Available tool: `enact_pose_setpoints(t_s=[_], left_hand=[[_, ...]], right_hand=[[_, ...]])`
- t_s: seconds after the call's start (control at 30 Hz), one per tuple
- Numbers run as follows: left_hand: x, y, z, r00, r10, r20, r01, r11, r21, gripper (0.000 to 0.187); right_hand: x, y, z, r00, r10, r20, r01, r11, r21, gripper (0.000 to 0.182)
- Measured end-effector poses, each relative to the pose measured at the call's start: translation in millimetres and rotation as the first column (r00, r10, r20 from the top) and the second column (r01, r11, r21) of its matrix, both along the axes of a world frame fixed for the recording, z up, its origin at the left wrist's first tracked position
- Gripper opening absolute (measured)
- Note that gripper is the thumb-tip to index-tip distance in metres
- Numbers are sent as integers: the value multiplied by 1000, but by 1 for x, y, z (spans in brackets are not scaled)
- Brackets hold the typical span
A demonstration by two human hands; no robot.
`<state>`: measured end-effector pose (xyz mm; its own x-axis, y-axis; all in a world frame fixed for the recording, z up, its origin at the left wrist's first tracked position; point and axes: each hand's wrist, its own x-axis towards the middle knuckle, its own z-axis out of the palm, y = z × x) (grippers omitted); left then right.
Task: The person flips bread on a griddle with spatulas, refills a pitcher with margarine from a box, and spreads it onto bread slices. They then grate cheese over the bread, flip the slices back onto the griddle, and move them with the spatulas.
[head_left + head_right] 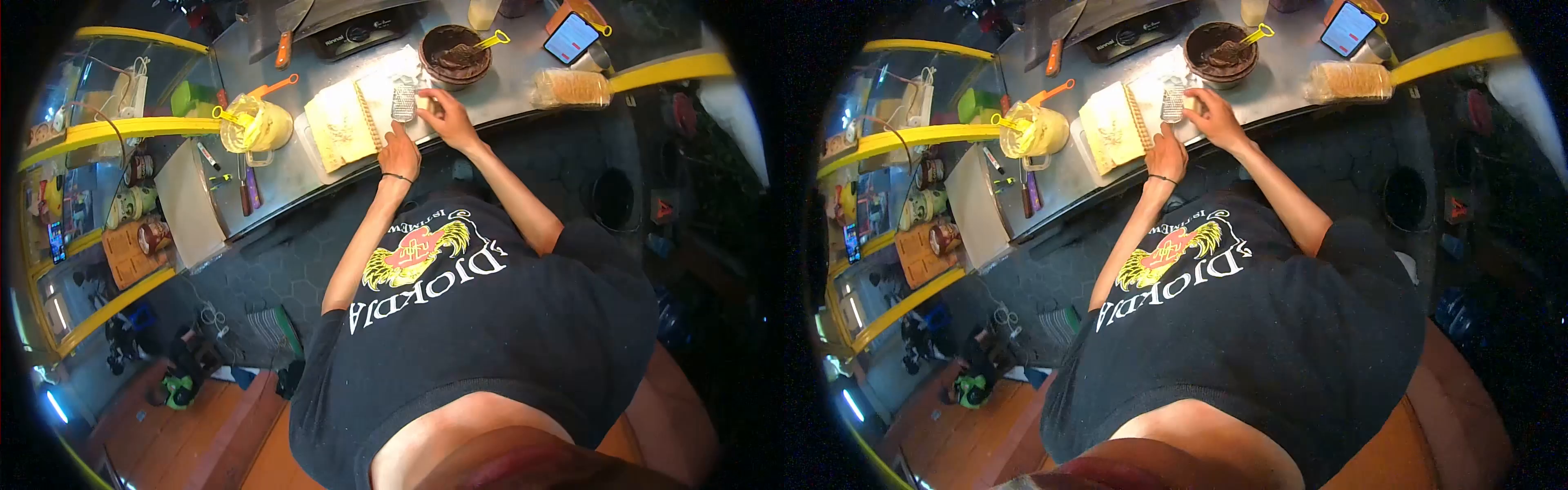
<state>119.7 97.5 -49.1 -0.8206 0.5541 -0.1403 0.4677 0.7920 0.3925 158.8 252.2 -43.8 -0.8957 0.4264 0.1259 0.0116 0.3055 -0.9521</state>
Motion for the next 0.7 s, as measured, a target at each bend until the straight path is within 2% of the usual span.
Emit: enact_pose_setpoints(t_s=[0.03,0.07,0.1,0.17,0.2,0.23,0.3,0.33,0.37,0.43,0.5,0.53,0.57,0.6,0.63,0.67,0.7], left_hand=[[4,6,-1,999,39,28,-38,999,-30,43],[8,10,-4,998,49,27,-47,998,-50,43],[10,12,-6,997,67,46,-69,997,45,47],[10,16,-16,992,94,80,-111,962,248,53],[10,20,-20,978,104,179,-161,927,339,54],[8,23,-22,980,115,164,-166,924,344,54],[5,26,-18,951,123,284,-215,923,319,51],[2,22,-11,954,90,286,-177,939,294,50],[-1,18,3,958,97,268,-180,936,304,50],[-12,6,36,865,118,488,-314,885,344,49],[-41,-16,45,816,145,560,-446,774,449,53],[-55,-19,61,681,122,722,-636,587,500,56],[-68,-18,82,588,120,799,-753,442,488,61],[-87,-23,82,565,59,823,-798,290,528,59],[-108,-25,80,542,-6,840,-832,133,538,58],[-129,-24,83,503,15,864,-864,26,502,55],[-153,-19,87,463,26,886,-882,-83,463,52]], right_hand=[[-6,4,-2,999,52,8,-52,999,-6,39],[-12,7,-9,997,76,-23,-72,990,121,43],[-15,7,-12,996,80,-27,-77,992,101,43],[-24,12,-17,983,180,-46,-169,969,182,45],[-26,14,-17,979,199,-51,-182,955,233,45],[-30,15,-25,978,202,-56,-175,934,310,45],[-30,16,-21,980,199,-22,-177,914,366,44],[-26,17,-8,981,190,30,-190,933,304,44],[-23,17,-2,987,161,7,-154,927,341,44],[-13,22,22,980,189,64,-199,899,391,39],[-11,33,62,883,441,160,-463,875,143,31],[-13,38,93,853,514,89,-515,857,-15,23],[-18,49,119,823,567,33,-555,816,-163,21],[-28,60,130,900,436,-18,-434,891,-137,18],[-52,72,115,930,181,-319,-163,983,84,17],[-66,87,140,987,-27,-158,34,998,44,18],[-82,107,148,965,-202,-167,240,939,248,26]])
